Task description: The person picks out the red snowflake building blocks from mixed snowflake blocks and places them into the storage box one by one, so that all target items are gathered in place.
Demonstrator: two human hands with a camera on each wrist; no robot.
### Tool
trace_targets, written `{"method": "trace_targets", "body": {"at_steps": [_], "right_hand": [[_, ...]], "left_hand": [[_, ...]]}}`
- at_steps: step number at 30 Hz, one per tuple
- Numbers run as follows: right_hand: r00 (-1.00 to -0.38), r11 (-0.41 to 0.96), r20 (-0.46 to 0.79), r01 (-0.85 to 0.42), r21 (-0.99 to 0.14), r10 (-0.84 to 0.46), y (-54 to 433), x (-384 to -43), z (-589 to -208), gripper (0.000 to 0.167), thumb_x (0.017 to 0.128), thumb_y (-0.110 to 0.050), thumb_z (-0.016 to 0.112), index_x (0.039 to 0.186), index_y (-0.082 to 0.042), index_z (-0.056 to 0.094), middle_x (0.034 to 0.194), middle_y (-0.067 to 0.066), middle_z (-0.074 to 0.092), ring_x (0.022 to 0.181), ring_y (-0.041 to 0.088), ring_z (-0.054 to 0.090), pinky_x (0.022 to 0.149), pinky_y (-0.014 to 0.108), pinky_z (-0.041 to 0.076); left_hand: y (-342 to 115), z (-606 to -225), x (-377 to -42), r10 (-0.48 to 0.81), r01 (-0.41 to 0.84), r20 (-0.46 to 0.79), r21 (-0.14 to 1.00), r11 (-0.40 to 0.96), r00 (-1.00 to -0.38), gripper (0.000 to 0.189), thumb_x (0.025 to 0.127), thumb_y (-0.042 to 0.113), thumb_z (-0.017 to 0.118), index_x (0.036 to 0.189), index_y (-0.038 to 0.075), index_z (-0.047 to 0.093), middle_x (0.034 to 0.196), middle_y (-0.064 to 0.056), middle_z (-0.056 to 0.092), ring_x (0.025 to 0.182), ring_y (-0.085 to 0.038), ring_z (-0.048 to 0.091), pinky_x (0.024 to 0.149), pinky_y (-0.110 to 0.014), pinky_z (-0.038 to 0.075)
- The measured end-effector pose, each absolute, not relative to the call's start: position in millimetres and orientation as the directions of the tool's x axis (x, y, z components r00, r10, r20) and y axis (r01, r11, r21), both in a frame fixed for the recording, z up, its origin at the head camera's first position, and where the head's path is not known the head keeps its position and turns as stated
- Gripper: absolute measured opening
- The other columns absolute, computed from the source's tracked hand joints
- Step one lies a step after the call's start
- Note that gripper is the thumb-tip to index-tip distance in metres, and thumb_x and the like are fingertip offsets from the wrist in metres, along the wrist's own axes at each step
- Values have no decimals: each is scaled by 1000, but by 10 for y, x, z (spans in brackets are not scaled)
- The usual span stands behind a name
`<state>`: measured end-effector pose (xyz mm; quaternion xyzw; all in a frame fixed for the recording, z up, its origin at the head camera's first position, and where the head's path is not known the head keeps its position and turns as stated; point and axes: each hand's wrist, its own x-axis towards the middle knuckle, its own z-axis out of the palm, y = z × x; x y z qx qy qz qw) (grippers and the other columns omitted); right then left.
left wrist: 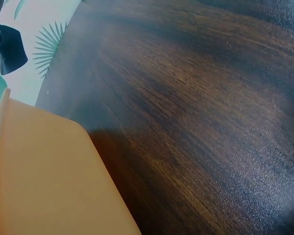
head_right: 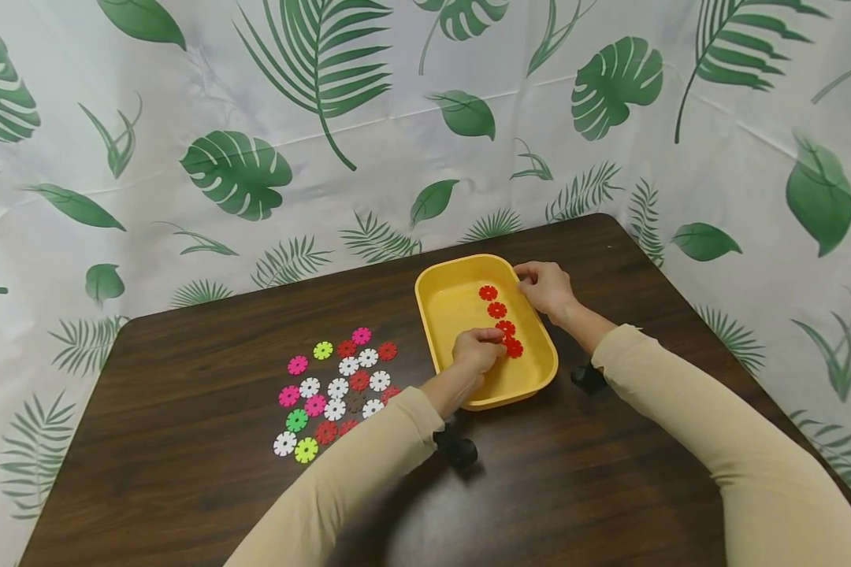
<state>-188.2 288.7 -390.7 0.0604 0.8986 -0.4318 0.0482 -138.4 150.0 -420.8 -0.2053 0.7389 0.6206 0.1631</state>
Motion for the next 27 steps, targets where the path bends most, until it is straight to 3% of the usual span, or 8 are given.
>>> {"method": "trace_targets", "body": {"at_steps": [15,22,27], "right_hand": [[-987,630,-145,158,-760,73,2873,-1876,-3916,39,106,-1,52,142,14,51,124,34,60,98,36,65,78,26,62],[-987,631,-142,157,-760,75,2865,-1876,-3919,39,107,-1,51,142,14,51,126,35,59,103,42,66,83,33,63],[-988,630,-137,153,-762,75,2872,-1885,-3914,39,106,-1,52,142,14,51,124,34,60,101,40,66,81,31,63]], "left_hand": [[1413,-4134,-1307,-39,-488,-487,864,125,-872,22,90,-11,70,103,5,78,94,-1,68,79,-11,52,69,-21,47],[1354,-4114,-1308,-1,-470,-470,882,44,-882,23,91,-12,67,110,-1,74,104,-10,74,83,-12,62,80,-25,58],[1288,-4077,-1337,31,-456,-455,890,-16,-890,25,93,-11,67,117,-4,72,110,-16,75,89,-16,68,89,-30,60]]}}
